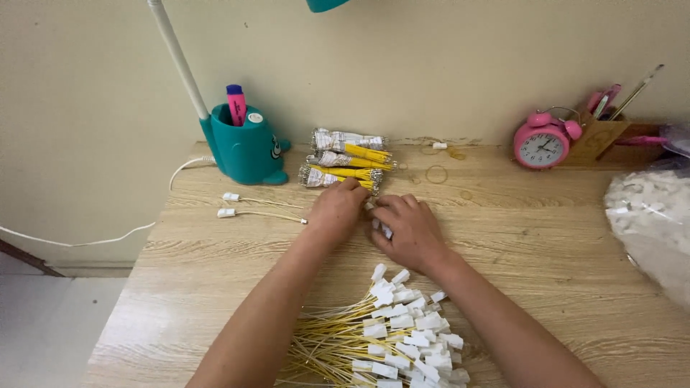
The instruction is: Organizing small white plastic components with wires by grouping them, securing the bundles with rubber bands, and placing them into a plastic bag.
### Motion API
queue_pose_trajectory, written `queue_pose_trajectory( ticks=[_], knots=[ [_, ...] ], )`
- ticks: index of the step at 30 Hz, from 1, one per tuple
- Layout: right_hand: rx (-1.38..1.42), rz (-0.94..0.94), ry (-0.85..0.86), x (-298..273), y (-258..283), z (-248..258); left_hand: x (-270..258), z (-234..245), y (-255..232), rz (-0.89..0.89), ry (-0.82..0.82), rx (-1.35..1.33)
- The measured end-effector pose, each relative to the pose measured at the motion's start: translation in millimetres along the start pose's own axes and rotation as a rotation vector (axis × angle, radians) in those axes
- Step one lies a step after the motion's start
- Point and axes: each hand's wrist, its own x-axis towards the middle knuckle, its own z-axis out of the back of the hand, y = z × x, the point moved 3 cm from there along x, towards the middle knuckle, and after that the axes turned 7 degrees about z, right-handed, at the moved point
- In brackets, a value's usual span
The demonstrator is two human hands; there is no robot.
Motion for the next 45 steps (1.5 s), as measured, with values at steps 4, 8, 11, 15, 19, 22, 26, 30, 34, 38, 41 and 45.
queue_pose_trajectory(
  ticks=[4, 8, 11, 15, 19, 22, 26, 30, 34, 38, 41, 45],
  knots=[
    [-0.015, -0.021, 0.034, -6.1, -1.1, 0.2, -4.8, 6.9, -7.9, -0.038, -0.019, -0.026],
    [0.064, -0.128, 0.121, -10.5, 3.6, 17.5, -6.2, 17.5, -14.4, -0.011, 0.041, 0.004],
    [0.030, -0.170, 0.188, -16.4, 0.3, 20.8, -7.5, 23.8, -23.2, -0.017, 0.098, 0.002],
    [0.024, -0.134, 0.083, -18.9, -4.9, 12.3, -4.1, 8.3, -19.5, 0.046, 0.160, 0.015],
    [0.036, -0.178, 0.027, -25.1, -9.4, 7.5, -11.2, 10.2, -17.5, 0.187, 0.161, -0.085],
    [0.094, -0.197, -0.019, -27.1, -13.3, 6.2, -10.2, -13.8, 7.1, 0.669, 0.239, -0.681],
    [0.257, -0.241, -0.020, -33.6, -27.8, 0.6, -47.7, 31.2, -34.1, 1.039, -0.041, -1.778],
    [0.342, -0.353, -0.111, -38.5, -35.6, -3.2, -65.8, 23.9, -58.5, 1.136, -0.006, -2.315],
    [0.347, -0.377, -0.134, -36.5, -30.9, 1.5, -70.1, 13.0, -68.6, 1.164, 0.013, -2.500],
    [0.358, -0.360, -0.162, -32.0, -35.8, 3.1, -75.4, 22.6, -76.0, 1.150, -0.058, -2.631],
    [0.280, -0.330, -0.016, -28.3, -24.0, 20.0, -75.7, 20.5, -76.9, 1.114, -0.165, -2.708],
    [0.182, -0.282, 0.152, -22.0, -12.3, 27.2, -77.3, 11.7, -74.1, 1.092, -0.200, -2.715]
  ],
)
